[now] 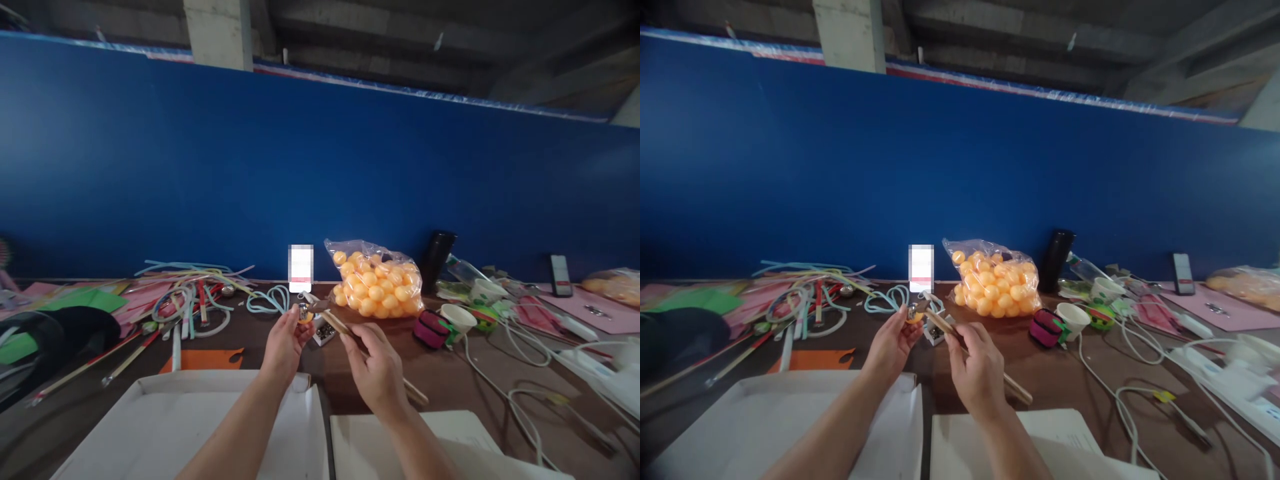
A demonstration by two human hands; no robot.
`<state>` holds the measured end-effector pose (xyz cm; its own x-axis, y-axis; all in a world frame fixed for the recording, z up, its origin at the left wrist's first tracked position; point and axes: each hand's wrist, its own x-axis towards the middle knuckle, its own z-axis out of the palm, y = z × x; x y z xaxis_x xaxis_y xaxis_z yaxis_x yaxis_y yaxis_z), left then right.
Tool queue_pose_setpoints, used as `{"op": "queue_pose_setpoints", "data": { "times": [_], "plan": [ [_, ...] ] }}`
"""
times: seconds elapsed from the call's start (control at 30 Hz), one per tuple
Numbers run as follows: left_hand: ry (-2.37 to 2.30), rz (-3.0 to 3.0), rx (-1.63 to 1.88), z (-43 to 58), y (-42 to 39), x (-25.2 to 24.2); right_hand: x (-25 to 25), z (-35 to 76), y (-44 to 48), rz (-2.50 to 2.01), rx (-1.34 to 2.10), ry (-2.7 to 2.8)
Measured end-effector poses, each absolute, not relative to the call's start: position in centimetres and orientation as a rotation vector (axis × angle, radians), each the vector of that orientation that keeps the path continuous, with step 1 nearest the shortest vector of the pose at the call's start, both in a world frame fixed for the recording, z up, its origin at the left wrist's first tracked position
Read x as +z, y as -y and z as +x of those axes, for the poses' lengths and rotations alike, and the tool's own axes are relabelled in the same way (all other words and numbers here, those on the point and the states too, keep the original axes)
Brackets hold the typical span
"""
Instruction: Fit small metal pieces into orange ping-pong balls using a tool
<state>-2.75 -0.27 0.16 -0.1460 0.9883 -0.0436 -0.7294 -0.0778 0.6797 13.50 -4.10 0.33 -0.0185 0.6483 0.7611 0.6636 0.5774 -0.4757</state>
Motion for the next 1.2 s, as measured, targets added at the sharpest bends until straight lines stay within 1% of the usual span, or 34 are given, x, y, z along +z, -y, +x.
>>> {"op": "queue_pose_setpoints", "data": {
  "times": [0.53,1.2],
  "plan": [
    [-0.696,0.502,1.612,-2.79,0.45,0.43,0.33,13.56,4.06,-1.129,-0.060,1.697],
    [-0.703,0.538,1.613,-2.72,0.26,0.31,0.14,13.52,3.98,-1.140,-0.028,1.700]
  ]
}}
